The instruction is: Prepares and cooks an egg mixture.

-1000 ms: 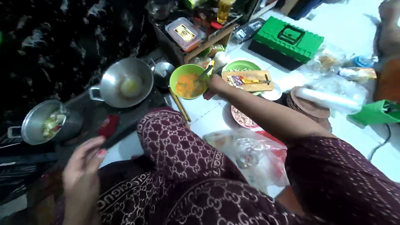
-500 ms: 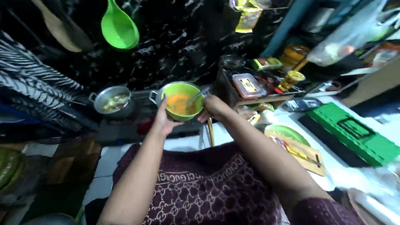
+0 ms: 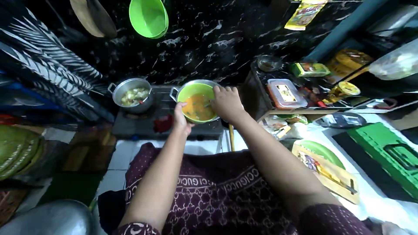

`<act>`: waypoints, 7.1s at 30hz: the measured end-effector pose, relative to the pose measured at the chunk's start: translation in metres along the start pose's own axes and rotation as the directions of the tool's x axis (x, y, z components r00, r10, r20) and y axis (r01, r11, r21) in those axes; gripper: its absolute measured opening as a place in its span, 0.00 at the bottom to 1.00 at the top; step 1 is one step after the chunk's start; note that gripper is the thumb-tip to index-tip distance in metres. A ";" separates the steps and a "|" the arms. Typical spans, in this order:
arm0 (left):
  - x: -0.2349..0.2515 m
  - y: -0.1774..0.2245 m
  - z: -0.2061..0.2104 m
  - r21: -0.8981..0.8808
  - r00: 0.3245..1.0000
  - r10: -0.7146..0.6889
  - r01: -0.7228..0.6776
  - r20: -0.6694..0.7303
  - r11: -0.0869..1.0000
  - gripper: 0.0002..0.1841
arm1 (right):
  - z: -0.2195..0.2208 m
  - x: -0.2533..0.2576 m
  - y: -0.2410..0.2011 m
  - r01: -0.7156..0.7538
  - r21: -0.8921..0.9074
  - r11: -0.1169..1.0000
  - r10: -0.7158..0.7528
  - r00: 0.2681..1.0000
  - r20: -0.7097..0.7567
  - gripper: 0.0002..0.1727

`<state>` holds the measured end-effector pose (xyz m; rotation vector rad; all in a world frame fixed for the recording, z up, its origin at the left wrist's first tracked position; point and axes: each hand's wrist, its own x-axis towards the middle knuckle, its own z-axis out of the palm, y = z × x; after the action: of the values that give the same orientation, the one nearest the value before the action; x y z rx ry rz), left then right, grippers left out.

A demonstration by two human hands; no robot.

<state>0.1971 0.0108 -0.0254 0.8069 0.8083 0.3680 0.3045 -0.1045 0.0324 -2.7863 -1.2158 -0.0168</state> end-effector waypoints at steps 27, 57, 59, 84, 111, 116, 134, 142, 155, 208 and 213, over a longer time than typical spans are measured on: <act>0.014 -0.003 -0.045 0.091 0.998 0.058 -0.060 0.027 0.994 0.27 | -0.020 -0.027 -0.057 -0.093 -0.190 0.977 0.165 0.896 0.412 0.08; 0.045 -0.006 -0.045 0.087 0.993 0.116 -0.113 -0.032 0.990 0.29 | 0.011 0.009 -0.041 -0.280 0.140 0.950 0.164 0.825 0.541 0.20; 0.045 -0.006 -0.045 0.090 0.991 0.128 -0.126 -0.022 0.988 0.29 | 0.018 0.010 -0.037 -0.268 0.236 0.934 0.110 0.846 0.522 0.20; 0.047 -0.002 -0.047 0.088 0.992 0.086 -0.078 -0.089 0.993 0.27 | -0.002 0.009 -0.043 -0.311 0.143 0.939 0.203 0.842 0.499 0.15; 0.054 0.009 -0.044 0.067 0.997 -0.027 0.032 -0.071 0.997 0.31 | 0.022 0.029 -0.040 0.017 -0.062 0.998 -0.011 0.996 0.088 0.15; 0.059 0.021 -0.043 0.047 0.996 -0.024 0.028 -0.083 0.999 0.30 | 0.018 0.039 -0.035 -0.155 0.155 0.976 0.127 0.976 0.175 0.20; 0.063 0.036 -0.067 0.088 0.995 0.042 -0.033 -0.095 0.996 0.29 | -0.016 0.026 -0.078 -0.094 -0.019 0.995 0.094 0.921 0.377 0.08; 0.058 0.026 -0.064 0.085 0.998 0.013 -0.007 -0.065 0.996 0.29 | -0.010 0.020 -0.086 0.023 0.108 0.994 -0.064 0.918 0.392 0.08; 0.057 0.025 -0.062 0.087 0.998 0.023 -0.018 -0.058 0.996 0.28 | -0.021 0.002 -0.090 -0.102 -0.078 0.992 0.125 0.911 0.393 0.08; 0.053 0.020 -0.058 0.143 0.985 0.172 -0.171 0.010 0.975 0.26 | -0.016 0.003 -0.062 -0.198 -0.002 0.980 0.181 0.892 0.415 0.11; 0.053 0.020 -0.056 0.155 0.984 0.177 -0.171 -0.030 0.973 0.26 | 0.008 0.011 -0.053 -0.257 0.294 0.921 0.076 0.857 0.509 0.17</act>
<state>0.1893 0.0816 -0.0602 1.0188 0.8154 0.4858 0.2724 -0.0600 0.0300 -2.6257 -0.9148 0.8859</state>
